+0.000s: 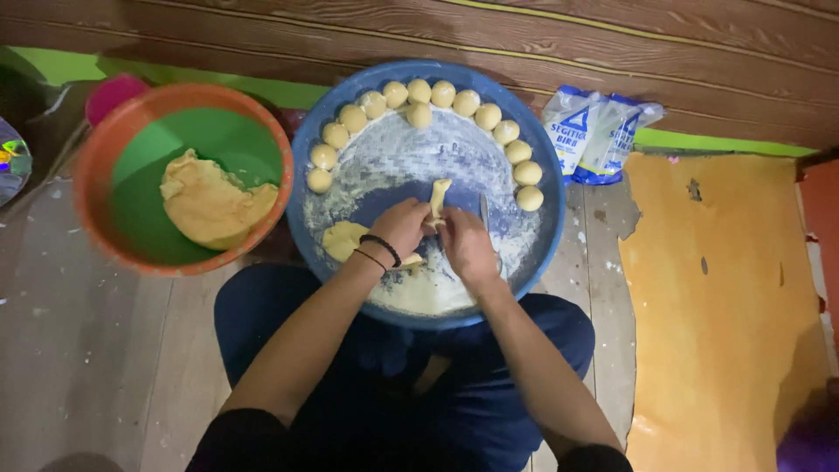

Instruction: The person is portioning dough from a bowl, rolling it into small balls using their hands, and arranging them in a circular pattern in a blue tray.

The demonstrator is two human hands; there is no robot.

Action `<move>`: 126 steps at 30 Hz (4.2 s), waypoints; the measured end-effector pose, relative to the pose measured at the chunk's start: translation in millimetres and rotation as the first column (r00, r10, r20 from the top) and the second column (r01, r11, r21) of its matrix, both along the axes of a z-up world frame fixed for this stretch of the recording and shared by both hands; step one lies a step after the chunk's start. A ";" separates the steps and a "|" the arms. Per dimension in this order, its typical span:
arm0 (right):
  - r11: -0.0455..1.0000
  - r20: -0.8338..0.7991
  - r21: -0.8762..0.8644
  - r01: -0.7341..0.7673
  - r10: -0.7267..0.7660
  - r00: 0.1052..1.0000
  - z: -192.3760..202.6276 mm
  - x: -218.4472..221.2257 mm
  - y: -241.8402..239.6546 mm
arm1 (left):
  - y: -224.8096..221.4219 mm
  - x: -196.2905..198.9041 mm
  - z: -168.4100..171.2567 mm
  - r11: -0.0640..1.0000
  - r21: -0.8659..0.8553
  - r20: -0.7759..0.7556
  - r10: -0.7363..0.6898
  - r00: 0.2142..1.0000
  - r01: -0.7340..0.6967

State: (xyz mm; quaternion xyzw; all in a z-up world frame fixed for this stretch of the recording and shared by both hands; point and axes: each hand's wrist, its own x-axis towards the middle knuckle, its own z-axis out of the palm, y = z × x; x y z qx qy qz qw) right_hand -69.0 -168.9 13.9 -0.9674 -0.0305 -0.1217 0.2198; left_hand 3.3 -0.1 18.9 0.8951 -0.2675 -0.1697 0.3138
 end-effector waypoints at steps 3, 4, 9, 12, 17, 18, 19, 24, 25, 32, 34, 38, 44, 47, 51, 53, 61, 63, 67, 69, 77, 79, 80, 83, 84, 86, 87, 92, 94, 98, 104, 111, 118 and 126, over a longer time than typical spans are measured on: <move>0.997 0.042 -0.078 -0.021 0.024 0.999 34.9 -20.3 30.1 | 4.1 7.5 -3.0 0.999 0.033 -0.027 0.018 0.999 -0.017; 0.997 0.044 -0.080 -0.021 0.024 0.999 33.6 -20.1 29.7 | 3.5 9.3 -5.2 0.999 0.031 -0.025 0.018 1.000 -0.017; 0.996 0.060 -0.082 0.016 -0.011 0.998 0.1 -7.1 16.1 | -0.4 5.8 -8.8 0.994 0.013 0.021 0.106 0.994 -0.107; 1.000 0.006 0.022 0.017 -0.017 1.000 -11.0 1.8 4.9 | 1.9 -1.4 3.3 0.980 -0.072 -0.112 0.175 0.978 -0.184; 0.982 -0.102 0.165 0.094 -0.078 0.992 18.8 -2.2 6.9 | -5.1 -8.0 15.0 0.989 -0.091 0.019 0.118 0.993 -0.116; 0.976 -0.130 0.180 0.122 -0.099 0.987 28.0 -2.7 9.4 | -5.2 -8.5 12.4 0.993 -0.100 0.048 0.067 0.997 -0.062; 0.976 -0.111 0.182 0.122 -0.103 0.988 20.1 4.5 6.4 | -6.0 -5.4 13.2 0.993 -0.102 0.067 0.064 0.996 -0.057; 0.987 -0.019 0.081 0.140 -0.139 0.990 8.2 1.4 17.1 | -7.0 -18.4 65.0 0.941 -0.062 -0.489 0.262 0.832 -0.333; 0.987 -0.021 0.081 0.140 -0.139 0.990 5.8 0.4 17.1 | -8.7 -14.3 48.3 0.941 -0.062 -0.490 0.262 0.832 -0.333; 0.993 0.030 0.045 0.106 -0.107 0.994 -13.7 -4.9 14.8 | -19.0 3.1 32.8 0.995 0.042 -0.096 0.090 0.991 -0.086; 0.995 0.072 0.011 0.095 -0.096 0.993 -13.4 2.0 17.4 | -15.5 7.4 26.2 0.988 -0.002 -0.184 0.152 0.971 -0.155; 0.997 0.132 -0.048 0.061 -0.055 0.990 -3.5 0.7 15.6 | -2.0 -2.1 10.2 0.991 -0.026 0.008 0.132 0.991 -0.131; 0.989 -0.126 0.125 0.076 -0.060 0.990 15.9 -5.7 10.7 | 5.6 -18.3 17.6 0.978 -0.104 -0.033 0.177 0.984 -0.179; 0.952 -0.313 0.250 0.174 -0.090 0.945 19.7 -1.8 0.4 | 1.5 -21.4 22.7 0.980 -0.114 -0.077 0.154 0.985 -0.162; 0.940 -0.410 0.253 0.229 -0.110 0.905 10.2 5.0 -7.4 | -2.1 -21.0 14.6 0.991 -0.102 -0.002 0.087 0.996 -0.087; 0.950 -0.407 0.213 0.230 -0.128 0.905 21.7 5.7 -0.9 | -2.5 -17.4 14.8 0.994 -0.066 0.004 0.087 0.996 -0.086; 0.986 0.148 -0.152 0.068 -0.045 0.988 13.4 -4.9 18.8 | -8.6 4.3 3.2 0.984 -0.075 -0.142 0.151 0.978 -0.162; 0.991 0.172 -0.129 0.026 -0.004 0.985 10.1 2.7 12.8 | -10.9 11.0 -4.1 0.979 -0.060 -0.136 0.184 0.973 -0.194; 1.000 0.081 0.011 -0.001 0.000 0.997 3.7 19.6 -2.7 | -13.0 10.4 21.6 0.972 -0.030 -0.129 0.229 0.965 -0.234; 0.993 -0.206 0.105 0.058 -0.036 0.978 11.8 28.8 -7.3 | -15.7 9.3 26.3 0.975 -0.078 -0.159 0.193 0.968 -0.207; 0.939 -0.357 0.240 0.247 -0.151 0.922 21.5 39.3 -11.3 | -7.6 12.9 35.3 0.996 -0.009 -0.104 0.082 0.991 -0.083; 0.925 -0.371 0.233 0.300 -0.201 0.907 30.1 31.8 0.2 | -9.6 19.7 23.2 0.995 0.005 -0.111 0.098 0.989 -0.098; 0.959 -0.189 0.197 0.203 -0.166 0.968 29.9 25.7 6.3 | -10.7 22.0 17.9 0.993 -0.001 -0.119 0.119 0.986 -0.120; 0.991 0.040 0.089 0.101 -0.105 0.994 14.4 16.0 14.6 | -18.1 30.2 -5.4 0.984 -0.032 -0.130 0.170 0.977 -0.175; 0.995 0.084 0.035 0.095 -0.097 0.992 7.0 13.1 15.2 | -22.0 32.1 -14.3 0.977 -0.058 -0.131 0.198 0.971 -0.207; 0.995 0.058 0.012 0.096 -0.096 0.994 -6.7 22.5 0.5 | -25.5 32.5 2.5 0.971 -0.082 -0.076 0.218 0.973 -0.224; 0.996 0.028 -0.011 0.093 -0.093 0.995 -13.1 25.7 -6.5 | -26.8 31.2 11.1 0.964 -0.106 -0.026 0.242 0.970 -0.243; 0.996 -0.076 0.017 0.091 -0.090 0.993 -19.4 43.6 -20.3 | -31.2 25.8 21.0 0.974 -0.129 0.071 0.198 0.978 -0.188; 0.993 -0.090 0.058 0.099 -0.093 0.992 -10.0 45.8 -15.7 | -26.1 28.0 31.7 0.977 -0.131 0.026 0.171 0.985 -0.166; 0.978 -0.168 0.173 0.116 -0.087 0.982 2.3 38.0 -11.4 | -16.6 26.2 28.1 1.000 -0.018 0.069 0.017 0.997 -0.016; 0.988 -0.304 0.147 0.041 0.005 0.953 19.0 17.8 -14.3 | -4.1 12.1 10.4 0.999 0.046 -0.098 -0.012 0.995 0.016; 0.979 -0.274 0.180 0.095 -0.043 0.961 5.9 38.2 -16.7 | -16.6 23.7 0.1 0.964 -0.069 -0.199 0.239 0.951 -0.256; 0.964 -0.121 0.218 0.152 -0.127 0.984 4.3 21.1 -3.7 | -20.4 1.8 22.3 0.961 -0.098 -0.064 0.253 0.965 -0.258; 0.943 -0.272 0.270 0.196 -0.120 0.955 30.2 14.5 -2.5 | -10.4 -1.5 4.3 0.998 -0.048 -0.074 0.034 0.997 -0.038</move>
